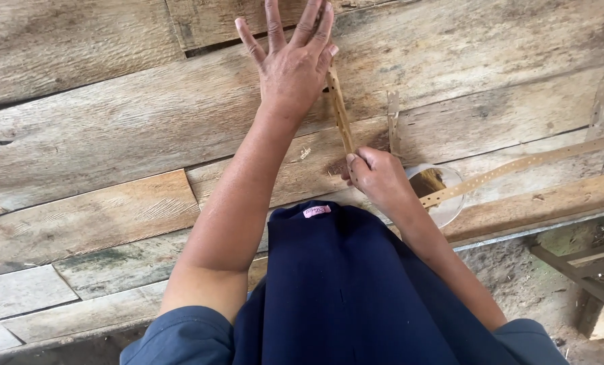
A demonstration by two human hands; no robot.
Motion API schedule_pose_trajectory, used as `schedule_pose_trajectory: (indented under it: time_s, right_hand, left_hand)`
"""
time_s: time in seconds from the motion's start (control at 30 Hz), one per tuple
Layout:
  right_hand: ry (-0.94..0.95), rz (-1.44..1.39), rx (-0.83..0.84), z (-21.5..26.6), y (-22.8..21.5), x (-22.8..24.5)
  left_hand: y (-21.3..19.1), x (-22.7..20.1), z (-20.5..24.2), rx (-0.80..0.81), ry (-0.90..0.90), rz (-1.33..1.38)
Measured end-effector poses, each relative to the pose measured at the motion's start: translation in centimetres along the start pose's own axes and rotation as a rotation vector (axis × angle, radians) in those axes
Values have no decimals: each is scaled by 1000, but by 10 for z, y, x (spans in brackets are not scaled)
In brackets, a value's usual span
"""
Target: The person repeatedly applies a brown paste from a plastic container onto thin bamboo strips using their fingers, then rubs the paste into the surface of a wooden board. The person handles the bamboo strips one at a time, spreading the substance and pressing it into the wood.
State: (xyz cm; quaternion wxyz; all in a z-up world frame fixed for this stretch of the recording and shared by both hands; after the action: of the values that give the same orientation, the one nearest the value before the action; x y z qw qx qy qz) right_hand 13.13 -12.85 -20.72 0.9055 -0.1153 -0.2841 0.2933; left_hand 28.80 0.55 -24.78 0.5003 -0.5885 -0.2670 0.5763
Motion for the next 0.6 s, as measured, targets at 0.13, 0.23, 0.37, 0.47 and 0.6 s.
schedule_pose_trajectory:
  time_s: [0.13,0.23,0.37,0.47,0.6]
  right_hand:
    - [4,10,9,-17,14,-14]
    - [-12,75,-16,-21,18,-20]
    - [-19,64,-28,-19,15,-17]
    - [3,-20,-5,-14,13,-15]
    - [6,-38,-10,-14,13,-16]
  left_hand:
    - [-8,-4,1,2,4,-1]
    - [-10,-6,2,16,-4,1]
    - [-9,-7,1,207,-43,-17]
    - [-12,-10,4,367,-50,48]
    - [-12,-12,8,477,-65,17]
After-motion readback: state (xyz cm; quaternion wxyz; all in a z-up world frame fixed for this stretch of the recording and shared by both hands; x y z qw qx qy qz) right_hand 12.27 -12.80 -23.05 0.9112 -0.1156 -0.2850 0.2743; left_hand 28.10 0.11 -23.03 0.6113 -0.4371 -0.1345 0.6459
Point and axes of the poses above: each hand's wrist, its own z-axis away from the middle knuckle, its own y-axis out of the palm, x = y × z, the point moved 9 cm from there along -z, towards the middle knuckle, and after that the axes turned 3 degrees about z, right-handed, at the moved point
